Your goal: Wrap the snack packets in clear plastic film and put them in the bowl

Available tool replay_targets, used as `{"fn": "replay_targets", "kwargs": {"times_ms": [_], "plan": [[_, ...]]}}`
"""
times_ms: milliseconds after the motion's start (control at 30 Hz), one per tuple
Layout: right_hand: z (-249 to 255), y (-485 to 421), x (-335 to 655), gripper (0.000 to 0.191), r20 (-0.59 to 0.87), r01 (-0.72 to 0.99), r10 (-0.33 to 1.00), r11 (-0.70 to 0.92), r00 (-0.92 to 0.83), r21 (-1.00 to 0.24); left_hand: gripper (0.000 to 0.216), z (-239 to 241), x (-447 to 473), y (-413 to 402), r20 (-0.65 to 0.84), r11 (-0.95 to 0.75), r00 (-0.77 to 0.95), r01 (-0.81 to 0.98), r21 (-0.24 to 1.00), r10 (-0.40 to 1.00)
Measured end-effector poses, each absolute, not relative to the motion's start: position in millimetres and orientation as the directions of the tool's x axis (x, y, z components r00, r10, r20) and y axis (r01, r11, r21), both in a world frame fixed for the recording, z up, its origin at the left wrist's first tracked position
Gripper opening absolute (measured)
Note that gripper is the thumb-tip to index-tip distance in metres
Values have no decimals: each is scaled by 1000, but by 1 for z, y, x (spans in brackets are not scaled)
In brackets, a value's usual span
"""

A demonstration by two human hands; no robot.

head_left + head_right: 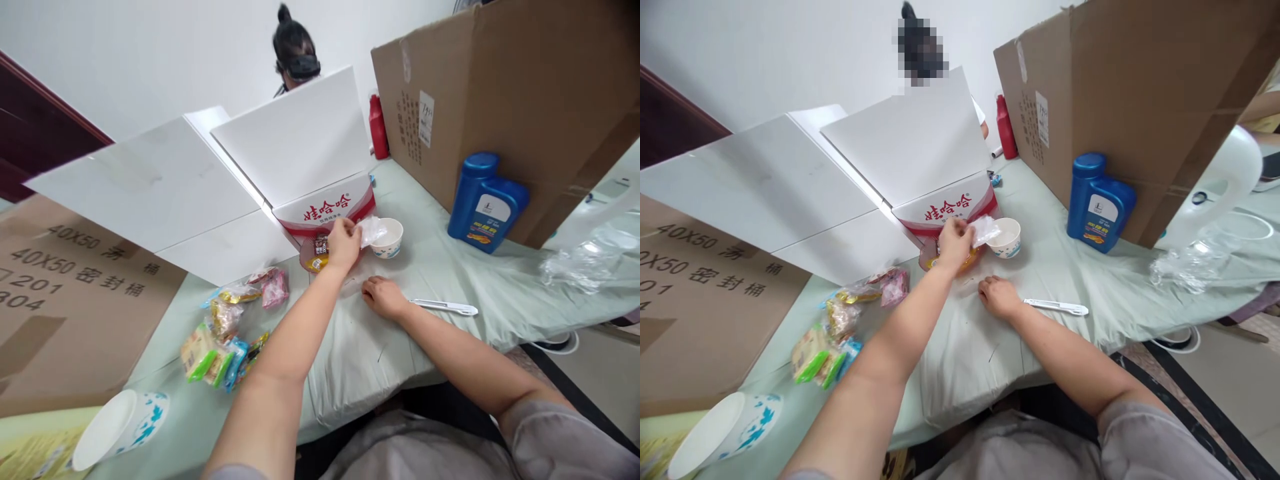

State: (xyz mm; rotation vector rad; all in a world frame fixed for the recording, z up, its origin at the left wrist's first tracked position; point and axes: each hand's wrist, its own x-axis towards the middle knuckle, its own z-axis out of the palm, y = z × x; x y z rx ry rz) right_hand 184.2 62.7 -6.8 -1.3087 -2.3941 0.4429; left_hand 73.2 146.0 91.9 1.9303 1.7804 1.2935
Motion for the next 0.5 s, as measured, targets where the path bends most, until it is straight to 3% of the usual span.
{"fn": "replay_targets", "kwargs": {"times_ms": [167, 367, 433, 500], "plan": [[-6, 64, 188, 13, 189, 724, 832, 549, -522, -418, 3, 81, 119, 192, 243, -233, 165, 929, 286, 956], [-9, 66, 188, 13, 196, 721, 822, 564, -534, -403, 19, 79, 130, 190, 303, -276, 214, 944, 181, 929], [-10, 66, 188, 14, 196, 718, 822, 564, -535, -408, 26, 80, 132, 185, 305, -362, 308, 922, 140, 901], [-11, 66, 188, 15, 193, 719, 824, 561, -532, -412, 30, 77, 133, 179, 178, -506, 487, 859, 78, 855]]}}
